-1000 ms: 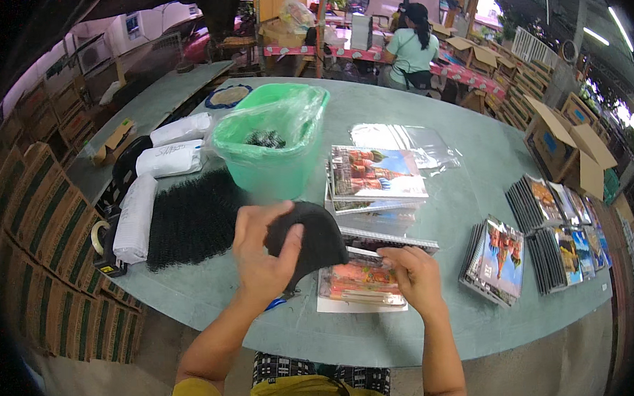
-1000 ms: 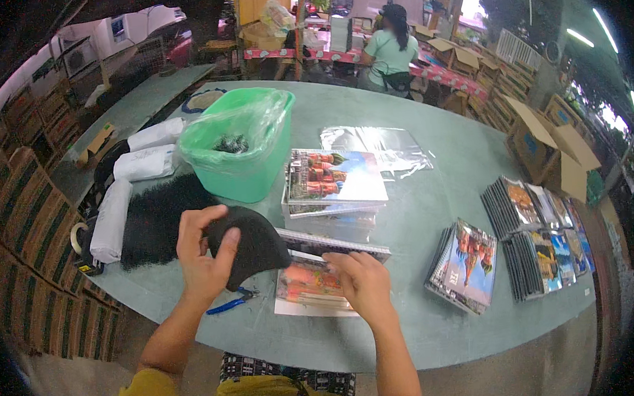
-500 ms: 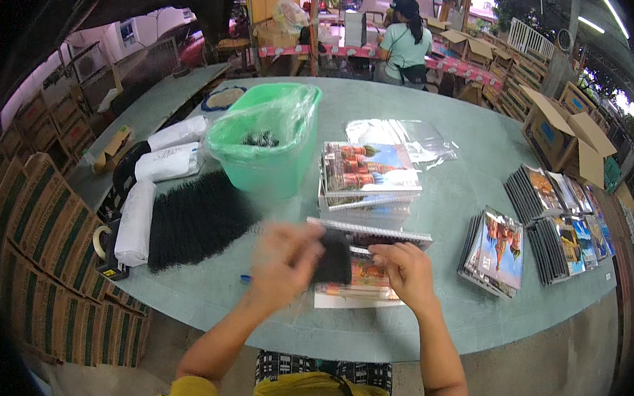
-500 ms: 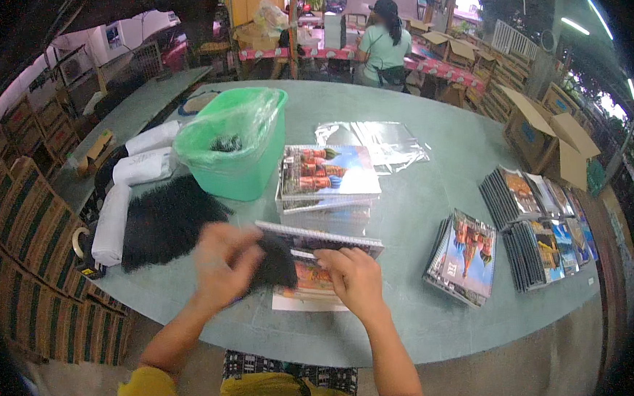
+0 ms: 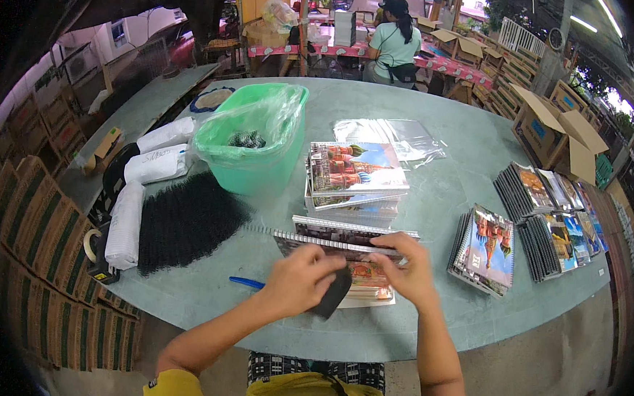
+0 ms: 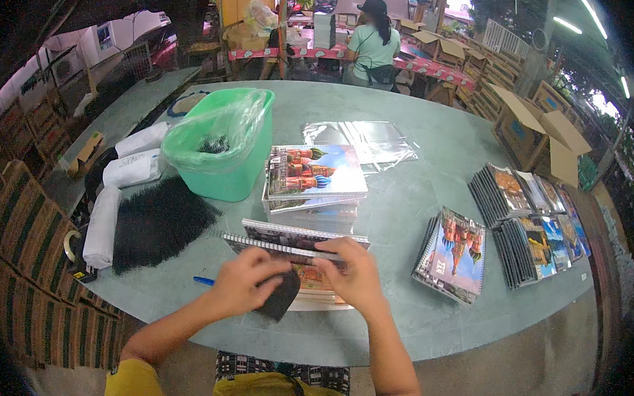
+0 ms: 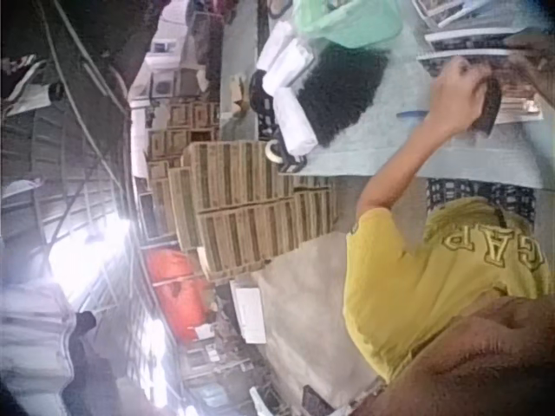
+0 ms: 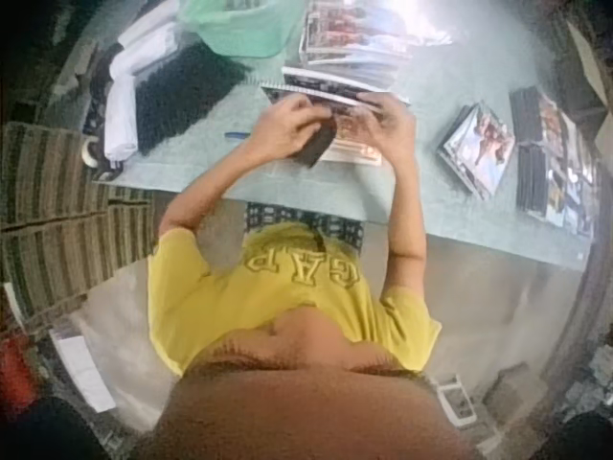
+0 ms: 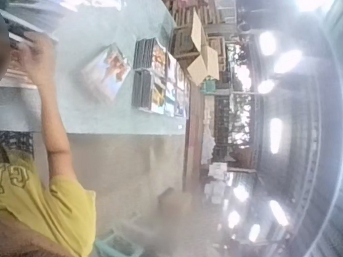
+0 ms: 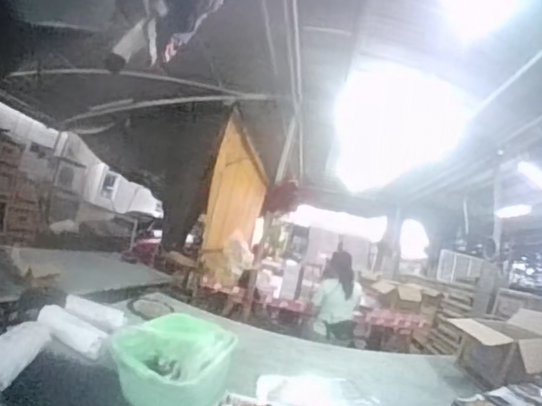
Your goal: The person assembles notebooks by threading a spiral spine through punched holes in a stack of pages and then uses pliers to trim the excess wire.
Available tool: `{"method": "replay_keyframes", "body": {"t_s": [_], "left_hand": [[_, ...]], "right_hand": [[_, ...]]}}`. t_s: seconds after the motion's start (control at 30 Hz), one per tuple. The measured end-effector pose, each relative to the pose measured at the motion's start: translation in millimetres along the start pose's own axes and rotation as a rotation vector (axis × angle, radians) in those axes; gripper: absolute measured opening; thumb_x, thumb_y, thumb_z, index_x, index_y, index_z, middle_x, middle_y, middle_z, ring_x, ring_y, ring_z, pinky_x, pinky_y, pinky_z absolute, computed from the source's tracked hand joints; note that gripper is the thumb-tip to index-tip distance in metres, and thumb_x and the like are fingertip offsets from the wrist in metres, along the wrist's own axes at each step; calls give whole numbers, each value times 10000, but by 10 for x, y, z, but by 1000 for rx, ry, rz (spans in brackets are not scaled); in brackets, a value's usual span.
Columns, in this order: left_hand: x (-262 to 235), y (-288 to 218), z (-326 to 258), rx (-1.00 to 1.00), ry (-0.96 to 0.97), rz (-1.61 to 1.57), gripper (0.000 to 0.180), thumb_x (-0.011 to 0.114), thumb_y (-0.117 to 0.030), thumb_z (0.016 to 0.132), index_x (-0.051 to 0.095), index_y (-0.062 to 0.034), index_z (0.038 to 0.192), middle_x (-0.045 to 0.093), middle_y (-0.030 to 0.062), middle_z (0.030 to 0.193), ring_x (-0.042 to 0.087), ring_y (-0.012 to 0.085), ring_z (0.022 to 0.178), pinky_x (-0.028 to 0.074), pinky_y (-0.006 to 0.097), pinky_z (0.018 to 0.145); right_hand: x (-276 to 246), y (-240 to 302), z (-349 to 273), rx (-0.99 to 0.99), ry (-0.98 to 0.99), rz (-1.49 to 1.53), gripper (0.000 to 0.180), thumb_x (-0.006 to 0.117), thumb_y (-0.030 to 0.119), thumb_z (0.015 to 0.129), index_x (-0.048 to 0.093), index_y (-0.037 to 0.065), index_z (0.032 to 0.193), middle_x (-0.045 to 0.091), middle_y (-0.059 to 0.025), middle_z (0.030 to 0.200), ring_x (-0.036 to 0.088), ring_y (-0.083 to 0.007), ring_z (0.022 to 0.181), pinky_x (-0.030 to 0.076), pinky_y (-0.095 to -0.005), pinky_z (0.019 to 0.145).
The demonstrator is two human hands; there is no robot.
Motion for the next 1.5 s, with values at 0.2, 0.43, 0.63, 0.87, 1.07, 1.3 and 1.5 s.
{"method": "replay_keyframes", "body": {"t_s": [0.2,0.43,0.63,0.87,1.07,1.3,1.5], "left_hand": [[-312,-110,140,-48,-257,-49,302,691,3,700,664,-91,985,518,92,857,543,217,745,458,299,660],[-398,-86,83,-35,-234,45,288,698,-43,703,649,-99,981,530,83,865,551,236,743,471,335,669],[-227,-10,-210,-122,-36,-97,261,668,-138,747,640,-168,1005,534,83,896,583,273,796,502,371,692],[623,2,-861,-135,455,-168,319,684,-156,753,630,-142,1067,550,105,877,575,288,832,487,371,717],[621,143,-850,-185,282,-297,327,692,-169,754,641,-136,1075,550,102,881,580,296,833,490,366,745],[-458,-84,-184,-78,-247,-66,306,666,-118,750,630,-130,1054,534,109,909,591,291,829,497,374,669],[389,-180,-294,127,267,12,348,670,7,692,619,-102,1018,553,100,893,573,257,807,486,354,651]], "right_hand": [[161,-583,-286,445,-83,640,161,722,87,777,666,-6,896,674,-70,871,606,-109,814,488,-241,702],[195,-430,-331,378,-162,584,157,694,64,799,655,-16,929,669,-84,898,613,-127,845,501,-236,690],[218,-465,-291,303,-255,426,126,645,96,845,661,-7,915,647,-54,850,556,-102,748,439,-236,681],[202,455,-155,-92,-120,-606,117,613,113,796,627,61,899,602,-80,828,553,-240,839,388,-388,816],[574,537,-103,-131,3,-569,224,645,109,755,628,119,978,628,-38,852,568,-230,838,379,-369,783],[254,371,-50,-107,-111,-433,311,718,128,700,637,109,1000,638,-50,898,584,-260,821,411,-372,752],[107,-410,-166,362,-90,489,168,702,50,774,664,12,933,675,-92,916,618,-141,815,492,-286,745]]}}
Point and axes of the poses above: each hand's wrist, its own z-axis towards the middle knuckle, its own x-axis out of the palm, y = z × x, the point moved 9 cm from there along z, towards the middle knuckle
